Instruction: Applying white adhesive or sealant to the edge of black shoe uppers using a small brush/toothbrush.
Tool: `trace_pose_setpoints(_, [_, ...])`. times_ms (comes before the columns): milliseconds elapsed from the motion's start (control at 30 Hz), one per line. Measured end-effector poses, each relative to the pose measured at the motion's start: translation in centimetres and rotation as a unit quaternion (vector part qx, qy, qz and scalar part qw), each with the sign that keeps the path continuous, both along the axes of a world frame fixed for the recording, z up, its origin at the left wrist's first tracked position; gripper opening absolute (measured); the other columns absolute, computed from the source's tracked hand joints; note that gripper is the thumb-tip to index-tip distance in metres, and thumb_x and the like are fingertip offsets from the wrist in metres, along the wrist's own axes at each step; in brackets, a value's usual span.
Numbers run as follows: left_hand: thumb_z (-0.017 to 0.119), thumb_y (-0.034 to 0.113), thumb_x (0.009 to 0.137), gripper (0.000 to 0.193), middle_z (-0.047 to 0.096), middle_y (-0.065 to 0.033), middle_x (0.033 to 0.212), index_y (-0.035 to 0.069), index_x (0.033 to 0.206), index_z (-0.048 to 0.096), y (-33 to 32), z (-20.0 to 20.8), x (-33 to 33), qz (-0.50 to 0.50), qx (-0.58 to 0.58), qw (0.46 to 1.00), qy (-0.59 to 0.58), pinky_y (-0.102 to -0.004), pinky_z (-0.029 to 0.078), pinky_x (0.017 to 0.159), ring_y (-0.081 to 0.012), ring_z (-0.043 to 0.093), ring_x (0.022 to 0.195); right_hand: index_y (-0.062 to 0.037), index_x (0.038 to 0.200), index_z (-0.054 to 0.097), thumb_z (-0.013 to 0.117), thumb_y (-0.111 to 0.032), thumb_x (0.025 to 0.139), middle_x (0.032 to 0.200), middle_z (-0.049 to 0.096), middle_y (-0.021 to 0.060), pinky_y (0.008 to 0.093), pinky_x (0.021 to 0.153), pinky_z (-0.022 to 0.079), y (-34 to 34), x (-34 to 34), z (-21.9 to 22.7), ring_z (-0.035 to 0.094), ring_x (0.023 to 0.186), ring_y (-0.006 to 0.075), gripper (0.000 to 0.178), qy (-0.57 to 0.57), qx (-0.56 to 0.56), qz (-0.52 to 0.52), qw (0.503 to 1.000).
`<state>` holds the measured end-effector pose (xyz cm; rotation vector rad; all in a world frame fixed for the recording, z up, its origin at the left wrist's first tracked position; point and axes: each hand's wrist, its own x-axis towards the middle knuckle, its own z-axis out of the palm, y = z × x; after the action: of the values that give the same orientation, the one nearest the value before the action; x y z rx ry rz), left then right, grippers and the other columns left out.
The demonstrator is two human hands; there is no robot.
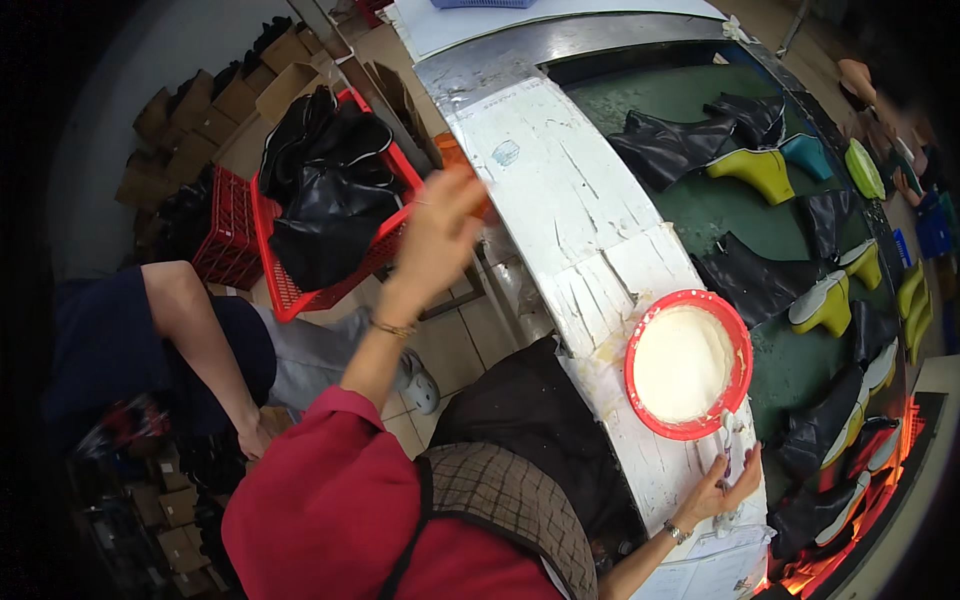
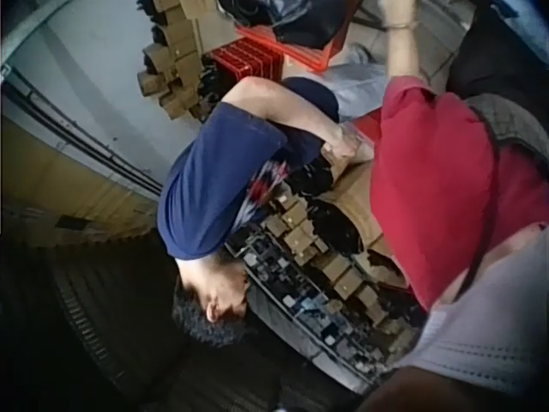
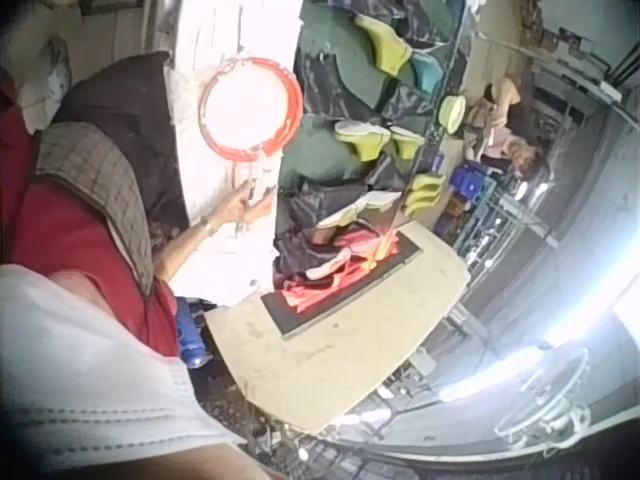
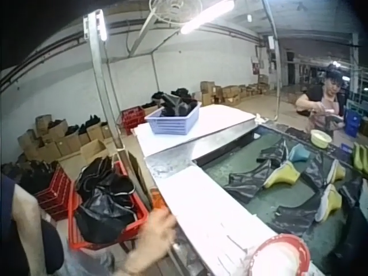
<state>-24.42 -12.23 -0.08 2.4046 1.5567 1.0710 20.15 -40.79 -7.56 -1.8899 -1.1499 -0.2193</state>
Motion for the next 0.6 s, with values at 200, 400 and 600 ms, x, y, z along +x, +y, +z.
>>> trace_pose_setpoints(200, [0.07,0.0,0.074,0.065,0.063,-0.0172,0.138,0.014,0.137,0.064,-1.4,1.3,-18.4,0.311,-0.059,0.901,0.295,-0.0502,0.043,0.109,-0.037,0.056,0.132,-0.0048,0.136,0.067,0.074,-0.017,0.098,0.127,0.07,0.0108,0.0367,0.096,0.049,-6.2,2.5,1.1,0.063,0.107,0.0242,0.041,-0.064,-0.074,-0.145,0.985])
trace_pose_setpoints(400, [0.071,0.002,0.071,0.067,0.066,-0.0151,0.133,0.014,0.137,0.062,-0.7,0.1,-26.4,0.406,-0.282,0.819,0.291,-0.0531,0.041,0.109,-0.0356,0.056,0.131,-0.0018,0.133,0.068,0.079,-0.019,0.095,0.122,0.069,0.0151,0.0388,0.093,0.051,-9.6,5.5,-1.7,0.064,0.107,0.0262,0.044,-0.021,-0.116,-0.174,0.978])
trace_pose_setpoints(600, [0.074,-0.001,0.066,0.059,0.076,-0.0128,0.116,0.014,0.123,0.072,-1.7,7.6,-27.2,0.382,-0.251,0.877,0.152,-0.0362,0.054,0.096,-0.0267,0.073,0.11,-0.0035,0.124,0.073,0.081,-0.017,0.089,0.117,0.072,0.0129,0.0388,0.095,0.05,-10.8,4.7,-1.7,0.066,0.105,0.0271,0.038,0.0,-0.113,-0.198,0.974])
